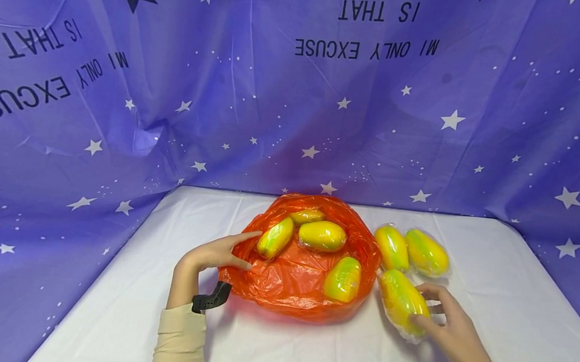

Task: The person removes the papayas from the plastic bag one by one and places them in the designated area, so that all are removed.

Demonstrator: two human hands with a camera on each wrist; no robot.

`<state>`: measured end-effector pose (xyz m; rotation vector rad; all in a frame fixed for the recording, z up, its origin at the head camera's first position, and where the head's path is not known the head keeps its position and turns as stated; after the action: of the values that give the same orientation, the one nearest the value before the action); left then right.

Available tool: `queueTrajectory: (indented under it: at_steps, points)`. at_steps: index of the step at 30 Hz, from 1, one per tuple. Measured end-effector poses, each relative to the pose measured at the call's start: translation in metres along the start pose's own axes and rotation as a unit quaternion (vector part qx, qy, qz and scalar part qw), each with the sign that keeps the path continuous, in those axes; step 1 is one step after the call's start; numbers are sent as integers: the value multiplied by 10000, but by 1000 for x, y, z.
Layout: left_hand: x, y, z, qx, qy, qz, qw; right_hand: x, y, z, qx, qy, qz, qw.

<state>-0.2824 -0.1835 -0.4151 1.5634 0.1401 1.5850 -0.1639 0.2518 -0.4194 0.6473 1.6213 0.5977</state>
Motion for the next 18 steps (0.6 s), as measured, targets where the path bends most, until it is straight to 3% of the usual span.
queueTrajectory:
  at_steps: [18]
  points:
    - [0,0,0,-13,38,-58,10000,4,-7,-1,-101,-89,71,9999]
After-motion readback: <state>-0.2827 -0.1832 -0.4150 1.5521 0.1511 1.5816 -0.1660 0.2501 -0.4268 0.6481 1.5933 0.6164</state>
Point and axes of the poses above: each hand's wrist, its own z-axis away from the middle knuckle, its own y-axis out of the back of the hand, x = y × z, the point moved 4 cm from there along -z, towards the middle knuckle, and after that the axes turned 1 degree about y, right-handed, at the moved point
